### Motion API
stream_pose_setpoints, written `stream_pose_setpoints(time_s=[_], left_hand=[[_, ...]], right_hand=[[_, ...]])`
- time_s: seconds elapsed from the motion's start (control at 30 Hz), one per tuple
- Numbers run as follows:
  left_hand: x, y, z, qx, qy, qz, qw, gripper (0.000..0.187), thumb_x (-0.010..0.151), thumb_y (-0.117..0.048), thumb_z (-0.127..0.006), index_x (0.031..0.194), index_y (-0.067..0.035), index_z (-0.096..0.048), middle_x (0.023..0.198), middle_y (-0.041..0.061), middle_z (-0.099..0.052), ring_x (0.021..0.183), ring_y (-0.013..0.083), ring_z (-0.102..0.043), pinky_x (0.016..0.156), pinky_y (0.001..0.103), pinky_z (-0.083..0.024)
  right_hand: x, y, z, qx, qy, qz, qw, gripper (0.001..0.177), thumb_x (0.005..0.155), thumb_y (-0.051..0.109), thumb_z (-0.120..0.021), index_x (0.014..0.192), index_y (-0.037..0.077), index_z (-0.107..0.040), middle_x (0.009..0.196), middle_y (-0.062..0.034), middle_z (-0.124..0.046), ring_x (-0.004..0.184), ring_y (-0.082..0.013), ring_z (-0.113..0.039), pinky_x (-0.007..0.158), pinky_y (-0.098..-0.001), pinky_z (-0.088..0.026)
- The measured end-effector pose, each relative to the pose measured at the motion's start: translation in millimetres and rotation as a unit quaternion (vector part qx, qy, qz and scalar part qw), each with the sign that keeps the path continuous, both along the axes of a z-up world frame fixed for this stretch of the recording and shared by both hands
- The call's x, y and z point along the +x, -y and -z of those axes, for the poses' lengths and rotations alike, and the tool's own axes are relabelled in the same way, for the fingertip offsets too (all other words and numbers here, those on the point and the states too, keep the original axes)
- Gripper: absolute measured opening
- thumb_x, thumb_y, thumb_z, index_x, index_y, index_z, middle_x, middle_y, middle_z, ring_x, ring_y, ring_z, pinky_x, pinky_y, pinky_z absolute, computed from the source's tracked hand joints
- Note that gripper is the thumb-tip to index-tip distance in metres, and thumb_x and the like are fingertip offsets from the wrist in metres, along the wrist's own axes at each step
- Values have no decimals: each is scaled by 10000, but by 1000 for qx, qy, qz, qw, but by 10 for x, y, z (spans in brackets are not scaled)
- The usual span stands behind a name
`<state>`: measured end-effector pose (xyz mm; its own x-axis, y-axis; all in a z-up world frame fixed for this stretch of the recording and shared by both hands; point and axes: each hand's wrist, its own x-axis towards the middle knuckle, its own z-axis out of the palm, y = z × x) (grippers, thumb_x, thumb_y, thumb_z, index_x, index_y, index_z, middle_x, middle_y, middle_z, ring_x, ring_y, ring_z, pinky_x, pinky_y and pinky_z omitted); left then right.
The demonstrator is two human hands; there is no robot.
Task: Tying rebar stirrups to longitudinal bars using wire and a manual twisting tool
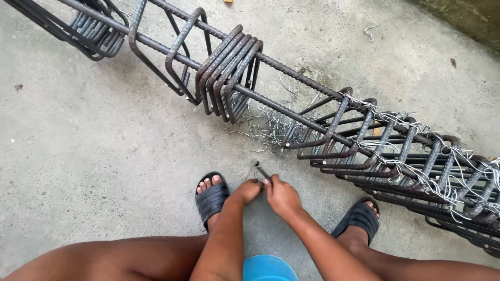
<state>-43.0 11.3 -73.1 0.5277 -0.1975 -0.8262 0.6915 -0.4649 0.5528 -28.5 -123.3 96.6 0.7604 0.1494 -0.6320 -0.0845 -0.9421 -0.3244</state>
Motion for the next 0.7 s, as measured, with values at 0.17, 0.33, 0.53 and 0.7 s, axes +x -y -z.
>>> stream_pose_setpoints(time_s=[0.17, 0.33, 0.53, 0.7], left_hand=[[179, -101, -76, -95, -134, -209, 964, 288, 814, -283, -682, 996, -95, -801, 668, 89, -572, 488, 184, -489, 394, 320, -526], [270, -345, -400, -164, -86, -292, 938, 314, 1003, -279, -539, 1192, -116, -729, 876, 22, -686, 814, 146, -689, 819, 405, -637], [260, -647, -389, -199, -149, -279, 927, 175, 1006, -199, -461, 1130, -146, -572, 1095, 101, -790, 1032, 234, -774, 823, 412, -585], [559, -536, -1425, -243, -87, -241, 936, 221, 1060, -211, -436, 1232, -94, -509, 1294, 162, -723, 1158, 243, -730, 840, 336, -541]], right_hand=[[17, 413, 276, -4, 34, 47, 998, 384, 1054, 353, -364, 1162, 36, -551, 1033, -330, -718, 976, -557, -700, 861, -645, -559], [-130, 626, 796, -47, 54, -23, 997, 355, 997, 302, -487, 1220, 80, -653, 1137, -194, -715, 1087, -445, -695, 904, -525, -591], [-31, 273, 516, 50, 61, -3, 997, 301, 958, 286, -571, 1174, 137, -719, 1168, -134, -697, 1150, -390, -668, 943, -514, -574], [63, 8, -16, 206, -73, 48, 975, 336, 911, 281, -621, 1136, 55, -728, 1006, -165, -774, 931, -298, -727, 795, -419, -580]])
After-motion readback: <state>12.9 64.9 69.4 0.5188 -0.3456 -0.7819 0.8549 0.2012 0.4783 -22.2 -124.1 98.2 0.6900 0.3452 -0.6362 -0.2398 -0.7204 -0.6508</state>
